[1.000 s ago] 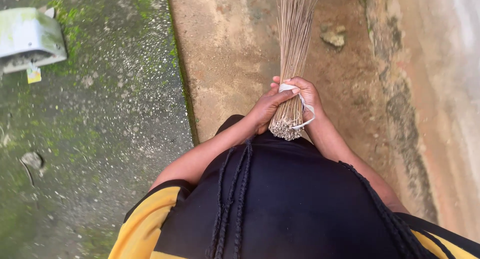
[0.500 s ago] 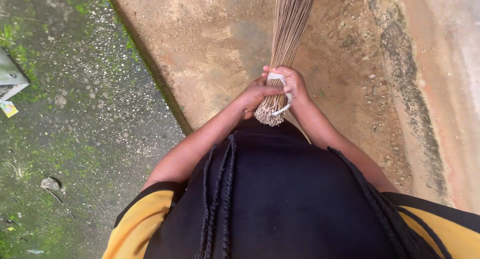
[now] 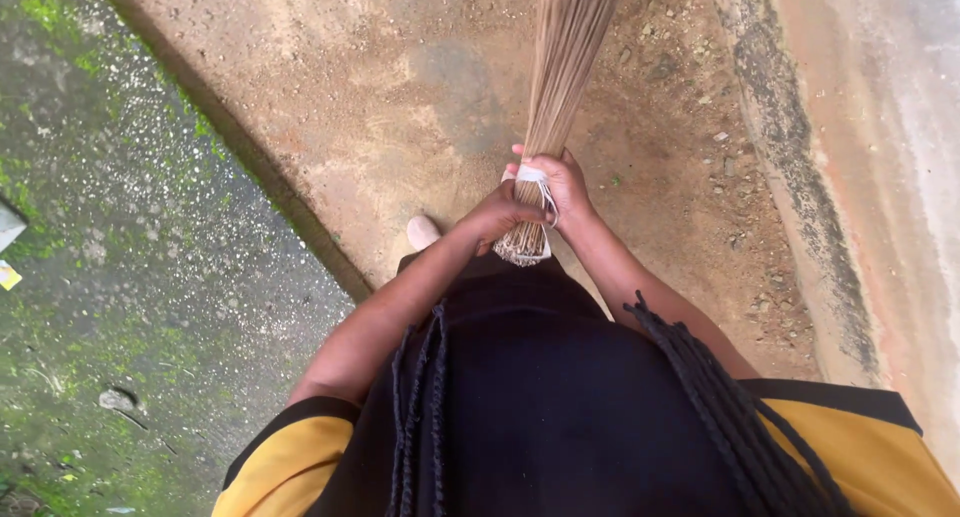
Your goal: The person tightens the white binding on a broom by hand and sweeps the dirt ground before adjusting the binding again.
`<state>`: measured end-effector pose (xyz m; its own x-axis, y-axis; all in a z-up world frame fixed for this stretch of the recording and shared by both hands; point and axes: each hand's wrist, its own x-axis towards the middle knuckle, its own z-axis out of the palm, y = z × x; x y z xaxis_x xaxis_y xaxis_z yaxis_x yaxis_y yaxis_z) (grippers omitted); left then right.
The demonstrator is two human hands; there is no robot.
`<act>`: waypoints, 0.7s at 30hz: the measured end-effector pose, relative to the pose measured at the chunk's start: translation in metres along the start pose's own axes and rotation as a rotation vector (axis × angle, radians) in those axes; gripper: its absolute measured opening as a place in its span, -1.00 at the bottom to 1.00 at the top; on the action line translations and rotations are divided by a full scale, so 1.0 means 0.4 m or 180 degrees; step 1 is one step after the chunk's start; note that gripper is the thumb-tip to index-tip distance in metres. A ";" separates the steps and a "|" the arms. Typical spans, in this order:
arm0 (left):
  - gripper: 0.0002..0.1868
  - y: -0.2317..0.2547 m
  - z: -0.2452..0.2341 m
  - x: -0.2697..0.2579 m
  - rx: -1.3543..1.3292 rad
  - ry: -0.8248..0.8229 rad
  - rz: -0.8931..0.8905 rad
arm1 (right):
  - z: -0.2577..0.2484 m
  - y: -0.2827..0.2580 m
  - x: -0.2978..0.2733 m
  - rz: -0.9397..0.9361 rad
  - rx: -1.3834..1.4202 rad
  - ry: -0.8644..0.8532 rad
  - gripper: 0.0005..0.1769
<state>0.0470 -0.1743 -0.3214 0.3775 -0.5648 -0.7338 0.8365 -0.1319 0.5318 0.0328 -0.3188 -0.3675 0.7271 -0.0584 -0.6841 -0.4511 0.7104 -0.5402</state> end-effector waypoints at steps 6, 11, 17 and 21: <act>0.14 -0.053 -0.008 0.155 0.0986 0.0033 -0.0307 | -0.192 0.114 0.090 0.0123 0.0740 0.0243 -0.53; 0.05 -0.151 -0.060 0.350 0.1293 -0.0296 -0.0374 | -0.310 0.189 0.184 0.0013 0.0958 0.0763 -0.73; -0.61 -0.357 -0.238 0.484 0.0089 -0.0222 -0.0619 | -0.335 0.340 0.433 0.0502 0.0259 0.0852 -0.84; -0.66 -0.328 -0.256 0.335 -0.1773 0.1085 -0.0166 | -0.294 0.587 0.605 0.1059 -0.1735 0.0153 -0.62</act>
